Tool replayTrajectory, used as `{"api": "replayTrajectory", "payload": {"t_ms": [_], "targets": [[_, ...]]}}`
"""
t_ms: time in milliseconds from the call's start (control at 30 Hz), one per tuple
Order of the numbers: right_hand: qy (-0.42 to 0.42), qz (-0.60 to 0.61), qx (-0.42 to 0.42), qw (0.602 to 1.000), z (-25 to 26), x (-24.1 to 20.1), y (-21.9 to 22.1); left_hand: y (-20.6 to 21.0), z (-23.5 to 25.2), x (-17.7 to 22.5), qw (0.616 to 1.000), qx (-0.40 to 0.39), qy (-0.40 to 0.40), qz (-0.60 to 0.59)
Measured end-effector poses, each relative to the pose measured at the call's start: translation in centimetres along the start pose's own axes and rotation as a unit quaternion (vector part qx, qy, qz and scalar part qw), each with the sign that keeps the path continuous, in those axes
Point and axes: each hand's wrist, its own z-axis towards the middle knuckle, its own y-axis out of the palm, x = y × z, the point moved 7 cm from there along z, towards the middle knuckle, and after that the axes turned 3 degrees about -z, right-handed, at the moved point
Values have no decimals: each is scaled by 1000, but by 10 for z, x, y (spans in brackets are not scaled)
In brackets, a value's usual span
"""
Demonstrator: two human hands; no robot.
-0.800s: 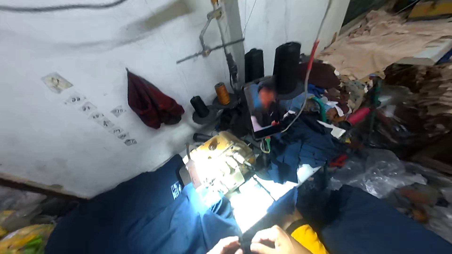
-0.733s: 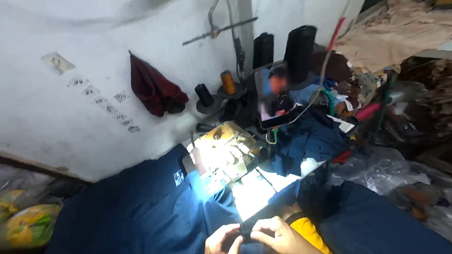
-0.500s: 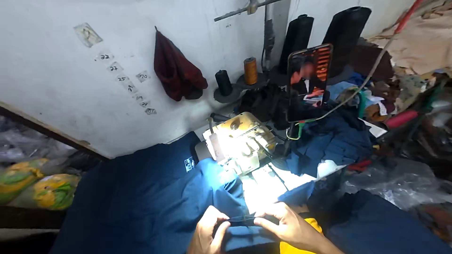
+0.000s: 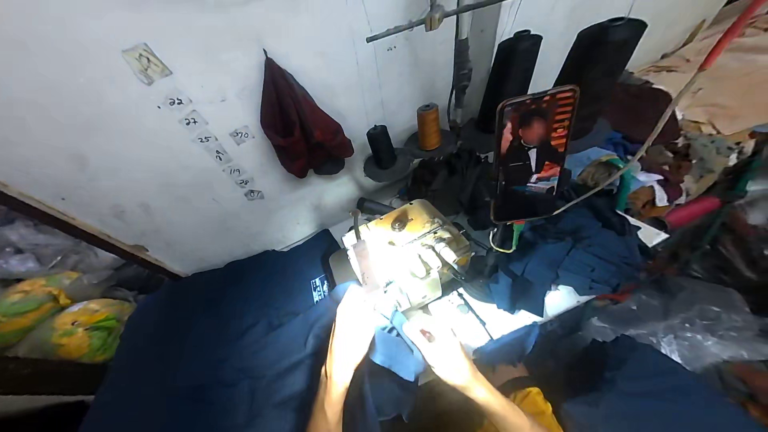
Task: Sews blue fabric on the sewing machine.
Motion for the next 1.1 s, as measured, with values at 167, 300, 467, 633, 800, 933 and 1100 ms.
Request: {"api": "replayTrajectory", "payload": {"t_ms": [167, 300, 467, 633, 800, 933, 1100], "targets": [[-10, 11, 42, 999, -18, 2, 2, 8, -22, 8, 995, 66, 13, 74], [-7, 7, 34, 999, -18, 3, 7, 22, -42, 20, 978, 83, -15, 189], [-19, 5, 37, 999, -15, -3, 7, 41, -43, 9, 978, 58, -83, 181], [-21, 18, 43, 999, -15, -5, 6, 40, -41, 10, 979, 49, -69, 187], [-45, 35, 42, 997, 10, -16, 13, 26, -12, -14, 991, -8, -62, 122], [11, 52, 12, 999, 24, -17, 19, 19, 5, -35, 991, -45, -85, 88], [39, 174, -12, 984, -22, -34, -2, -6, -74, 21, 959, 281, -14, -34]]}}
